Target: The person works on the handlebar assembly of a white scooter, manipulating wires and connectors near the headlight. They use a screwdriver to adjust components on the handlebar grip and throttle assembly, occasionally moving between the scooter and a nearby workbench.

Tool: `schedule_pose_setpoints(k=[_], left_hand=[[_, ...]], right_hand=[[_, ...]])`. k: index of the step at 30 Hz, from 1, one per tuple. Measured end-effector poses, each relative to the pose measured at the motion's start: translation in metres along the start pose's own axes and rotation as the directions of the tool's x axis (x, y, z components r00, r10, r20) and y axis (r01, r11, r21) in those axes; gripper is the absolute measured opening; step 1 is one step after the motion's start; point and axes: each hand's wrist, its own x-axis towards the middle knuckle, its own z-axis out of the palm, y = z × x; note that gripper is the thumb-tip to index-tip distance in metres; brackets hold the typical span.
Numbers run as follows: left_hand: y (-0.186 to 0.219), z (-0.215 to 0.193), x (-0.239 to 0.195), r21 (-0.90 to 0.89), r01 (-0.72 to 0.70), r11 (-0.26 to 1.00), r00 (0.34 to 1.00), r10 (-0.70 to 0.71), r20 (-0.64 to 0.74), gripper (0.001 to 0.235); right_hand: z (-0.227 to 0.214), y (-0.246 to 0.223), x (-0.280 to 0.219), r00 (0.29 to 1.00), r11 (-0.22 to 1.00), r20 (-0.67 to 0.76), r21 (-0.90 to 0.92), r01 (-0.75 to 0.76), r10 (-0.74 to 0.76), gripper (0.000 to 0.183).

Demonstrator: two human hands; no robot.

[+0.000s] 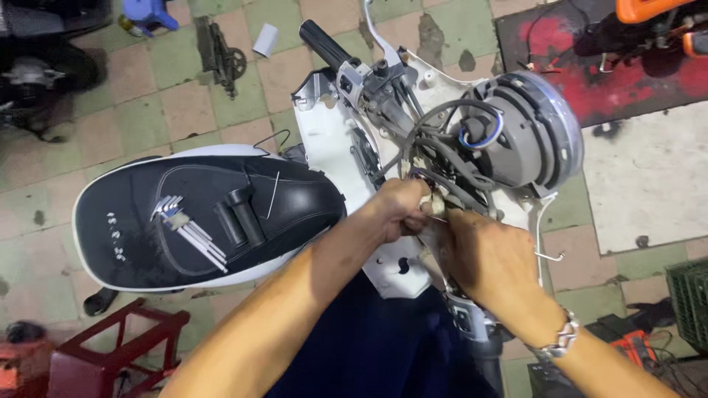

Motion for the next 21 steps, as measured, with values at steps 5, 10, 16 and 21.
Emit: schedule_pose_setpoints(k=[5, 10, 16, 21], left_hand=[[-0.007, 0.007, -0.005, 0.235, -0.060, 0.970, 0.983, 0.098, -0.155, 0.027], [-0.016, 0.019, -0.010, 0.279, -0.116, 0.953, 0.932, 0.201, -0.300, 0.026], [-0.015, 0.037, -0.033, 0.461, -0.021, 0.887, 0.825, 0.277, -0.494, 0.050], [-0.030, 0.033, -0.034, 0.432, -0.076, 0.899, 0.837, 0.293, -0.462, 0.056]], right_hand=[[0.002, 0.001, -0.006, 0.998, 0.999, -0.049, -0.003, 0.035, -0.035, 0.027], [0.004, 0.006, -0.011, 0.979, 0.989, -0.145, 0.016, 0.149, -0.145, 0.030], [-0.002, 0.013, -0.011, 0.969, 0.965, -0.173, 0.166, 0.203, -0.175, 0.025], [-0.008, 0.025, -0.011, 0.970, 0.936, -0.136, 0.264, 0.233, -0.203, 0.024]])
